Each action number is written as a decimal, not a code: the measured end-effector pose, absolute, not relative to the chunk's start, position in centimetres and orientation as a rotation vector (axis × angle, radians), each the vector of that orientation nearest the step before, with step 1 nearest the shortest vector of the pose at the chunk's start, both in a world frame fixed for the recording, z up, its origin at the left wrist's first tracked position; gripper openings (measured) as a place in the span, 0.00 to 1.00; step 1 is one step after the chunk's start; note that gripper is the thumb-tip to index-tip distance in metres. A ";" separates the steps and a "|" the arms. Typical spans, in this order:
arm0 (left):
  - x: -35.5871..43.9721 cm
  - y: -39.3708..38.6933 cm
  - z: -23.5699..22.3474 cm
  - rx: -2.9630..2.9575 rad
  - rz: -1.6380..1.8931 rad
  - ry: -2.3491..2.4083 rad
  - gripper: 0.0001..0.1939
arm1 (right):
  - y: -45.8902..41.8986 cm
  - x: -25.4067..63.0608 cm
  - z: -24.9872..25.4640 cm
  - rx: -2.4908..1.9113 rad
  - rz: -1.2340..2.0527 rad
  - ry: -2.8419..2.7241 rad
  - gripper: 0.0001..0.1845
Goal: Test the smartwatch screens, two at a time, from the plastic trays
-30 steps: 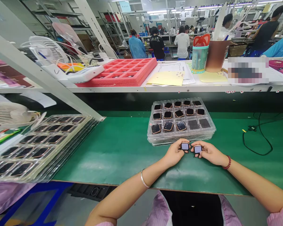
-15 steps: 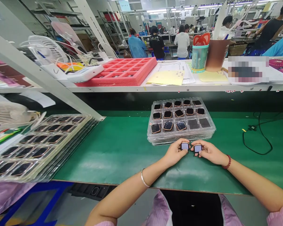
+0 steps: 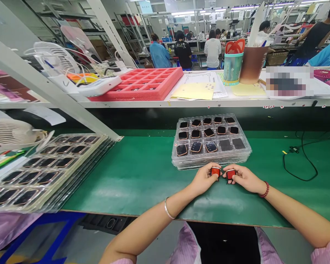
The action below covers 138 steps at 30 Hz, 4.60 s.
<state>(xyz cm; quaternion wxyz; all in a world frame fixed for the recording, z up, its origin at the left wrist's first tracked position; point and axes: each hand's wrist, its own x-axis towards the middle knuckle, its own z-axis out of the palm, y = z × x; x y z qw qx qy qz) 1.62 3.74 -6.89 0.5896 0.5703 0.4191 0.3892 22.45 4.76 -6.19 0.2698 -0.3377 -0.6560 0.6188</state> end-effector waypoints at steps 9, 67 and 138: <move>1.6 3.7 -6.5 1.316 0.925 0.939 0.13 | 4.8 22.6 -6.4 -0.876 1.661 -1.787 0.17; 1.7 3.5 -6.1 1.267 0.904 0.927 0.19 | 4.8 22.5 -6.2 -0.891 1.695 -1.707 0.19; 1.7 3.5 -5.7 1.301 0.901 0.932 0.18 | 4.8 22.8 -6.8 -0.880 1.645 -1.744 0.22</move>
